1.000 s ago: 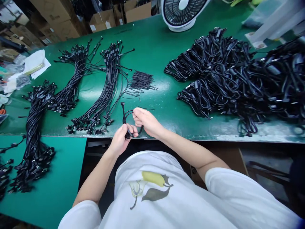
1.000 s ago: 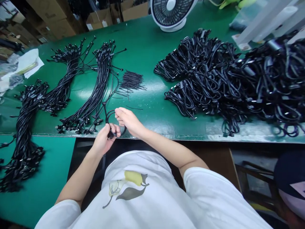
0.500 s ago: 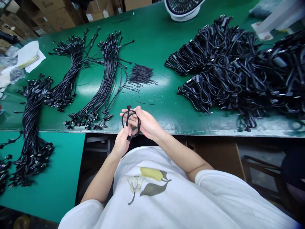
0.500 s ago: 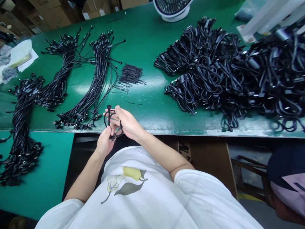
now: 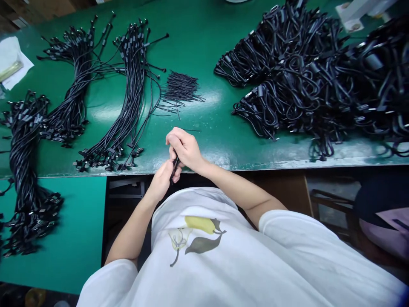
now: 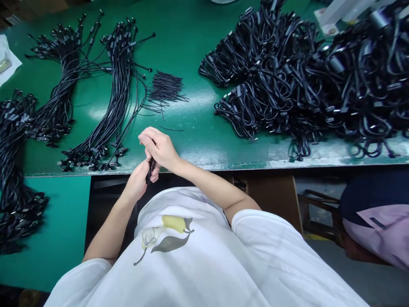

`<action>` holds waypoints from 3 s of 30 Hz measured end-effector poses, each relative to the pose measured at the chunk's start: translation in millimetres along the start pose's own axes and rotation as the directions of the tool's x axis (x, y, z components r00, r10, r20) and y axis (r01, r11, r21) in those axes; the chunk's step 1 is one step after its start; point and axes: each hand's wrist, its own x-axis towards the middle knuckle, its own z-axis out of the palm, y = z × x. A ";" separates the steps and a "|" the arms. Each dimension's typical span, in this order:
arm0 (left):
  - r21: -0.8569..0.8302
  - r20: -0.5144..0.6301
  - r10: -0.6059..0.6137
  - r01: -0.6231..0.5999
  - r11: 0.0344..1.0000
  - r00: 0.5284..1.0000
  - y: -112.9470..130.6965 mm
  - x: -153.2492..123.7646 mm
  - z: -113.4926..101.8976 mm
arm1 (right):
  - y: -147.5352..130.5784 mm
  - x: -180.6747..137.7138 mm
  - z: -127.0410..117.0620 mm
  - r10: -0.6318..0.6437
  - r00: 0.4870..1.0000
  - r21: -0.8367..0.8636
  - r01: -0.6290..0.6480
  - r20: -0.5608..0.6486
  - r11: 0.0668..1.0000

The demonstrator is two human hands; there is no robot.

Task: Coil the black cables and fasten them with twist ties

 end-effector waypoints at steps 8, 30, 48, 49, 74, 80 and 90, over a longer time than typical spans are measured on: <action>0.108 0.105 -0.091 0.079 0.991 0.990 5.0 8.5 -9.4 | 4.7 3.4 -32.5 -0.404 0.825 -0.674 0.559 0.394 0.483; -0.136 -0.177 -0.138 0.115 0.984 0.975 12.5 21.0 -25.1 | 18.9 36.4 -112.0 0.282 0.953 -0.970 0.037 0.106 0.239; 0.250 -0.276 0.112 -0.041 0.967 0.955 -0.4 31.4 -14.7 | 0.1 -11.9 -38.5 -0.078 0.680 -0.674 0.733 0.729 0.093; 0.257 -0.256 0.088 -0.020 0.966 0.963 -0.4 30.6 -16.0 | -4.6 -9.0 -39.1 -0.106 0.578 -0.580 0.814 0.809 0.013; -0.343 -0.392 0.002 -0.148 0.928 0.920 8.5 32.0 -11.1 | -19.3 9.4 -16.0 0.188 0.796 -0.818 0.562 0.576 0.126; 0.246 -0.255 0.374 -0.315 0.917 0.892 18.0 19.5 -22.8 | -9.8 17.0 -26.5 0.073 0.901 -0.826 0.356 0.427 0.437; 0.091 -0.151 0.284 -0.273 0.958 0.947 24.0 16.0 -33.0 | -14.8 3.7 -25.8 0.241 0.833 -0.722 0.244 0.498 0.647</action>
